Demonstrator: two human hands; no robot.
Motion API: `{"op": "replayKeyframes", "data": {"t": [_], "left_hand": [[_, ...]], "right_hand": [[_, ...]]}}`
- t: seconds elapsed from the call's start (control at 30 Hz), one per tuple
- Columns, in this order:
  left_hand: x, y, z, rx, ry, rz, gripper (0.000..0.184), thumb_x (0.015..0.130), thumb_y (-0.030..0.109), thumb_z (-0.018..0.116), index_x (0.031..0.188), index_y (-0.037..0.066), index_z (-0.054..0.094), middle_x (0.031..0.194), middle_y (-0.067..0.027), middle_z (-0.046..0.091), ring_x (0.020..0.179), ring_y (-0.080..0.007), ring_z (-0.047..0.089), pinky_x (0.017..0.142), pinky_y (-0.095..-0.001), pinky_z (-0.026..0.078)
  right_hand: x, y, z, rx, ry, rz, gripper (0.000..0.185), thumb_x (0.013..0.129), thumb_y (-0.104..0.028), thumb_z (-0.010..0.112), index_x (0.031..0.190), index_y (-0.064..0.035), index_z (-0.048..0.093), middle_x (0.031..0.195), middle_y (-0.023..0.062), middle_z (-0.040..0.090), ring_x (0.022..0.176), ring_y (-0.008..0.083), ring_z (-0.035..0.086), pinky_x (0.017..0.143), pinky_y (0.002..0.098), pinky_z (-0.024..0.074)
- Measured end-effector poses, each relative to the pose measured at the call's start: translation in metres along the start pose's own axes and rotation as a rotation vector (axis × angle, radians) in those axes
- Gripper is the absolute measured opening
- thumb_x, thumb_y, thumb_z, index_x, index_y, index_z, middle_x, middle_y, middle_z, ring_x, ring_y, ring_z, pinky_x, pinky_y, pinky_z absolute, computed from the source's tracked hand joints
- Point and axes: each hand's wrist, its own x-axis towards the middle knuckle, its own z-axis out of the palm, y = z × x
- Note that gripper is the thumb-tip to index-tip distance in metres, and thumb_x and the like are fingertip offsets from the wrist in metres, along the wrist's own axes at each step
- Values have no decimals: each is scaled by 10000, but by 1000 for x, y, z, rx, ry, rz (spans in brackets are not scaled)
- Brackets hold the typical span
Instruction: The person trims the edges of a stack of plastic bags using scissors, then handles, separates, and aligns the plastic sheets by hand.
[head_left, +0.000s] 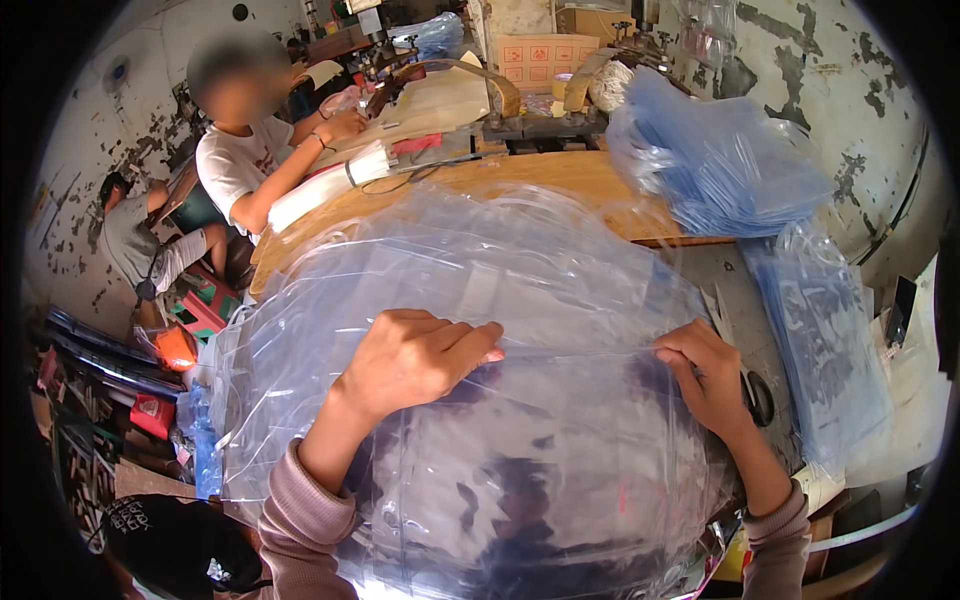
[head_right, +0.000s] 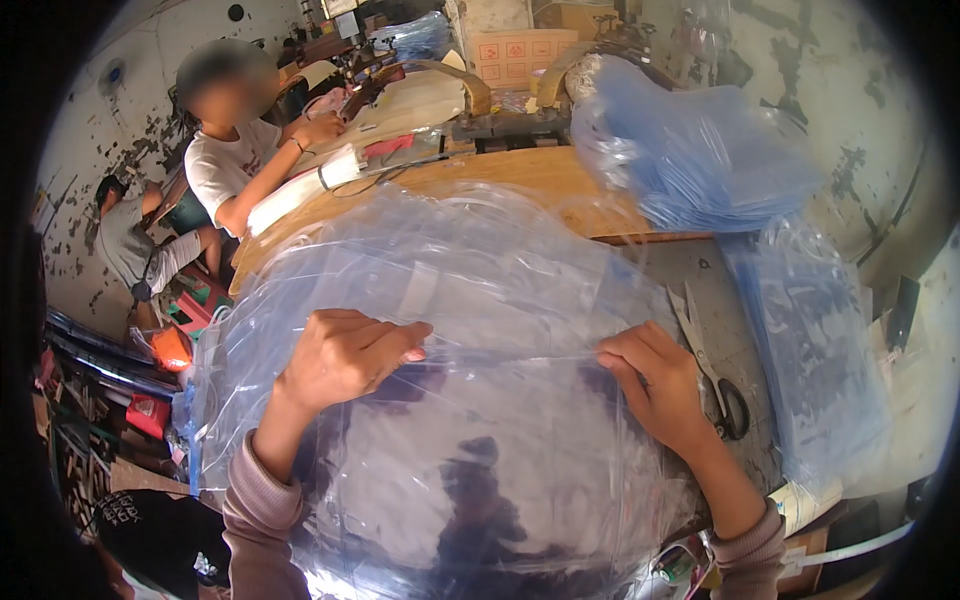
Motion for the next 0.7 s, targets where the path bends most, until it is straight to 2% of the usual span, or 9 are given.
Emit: {"op": "replayKeyframes", "data": {"t": [0.23,0.3,0.53,0.7], "left_hand": [[-2,4,1,26,7,-71,244,764,238,685,911,48,643,468,-2,489,390,-128,494,391,-252,393],[-1,8,-2,4,-84,-150,239,783,199,667,967,48,650,540,-16,579,451,-171,562,432,-270,430],[2,12,-6,4,-91,-134,274,752,280,691,929,72,662,519,-7,558,431,-159,542,422,-265,418],[-1,10,0,42,-22,-96,273,733,306,708,877,82,650,513,3,535,427,-131,533,421,-244,427]], "right_hand": [[-1,0,1,-10,-6,-16,71,778,-23,638,847,-13,628,797,93,614,710,235,569,602,300,452],[-1,1,1,-11,-7,-17,71,778,-26,639,848,-14,629,798,92,615,709,234,568,602,301,452],[-1,1,2,-18,-12,-13,74,776,-33,643,848,-17,632,804,92,615,709,235,564,600,301,451],[-1,2,2,-15,-7,-24,79,771,-27,643,850,-20,634,803,94,613,710,240,561,603,305,448]]}}
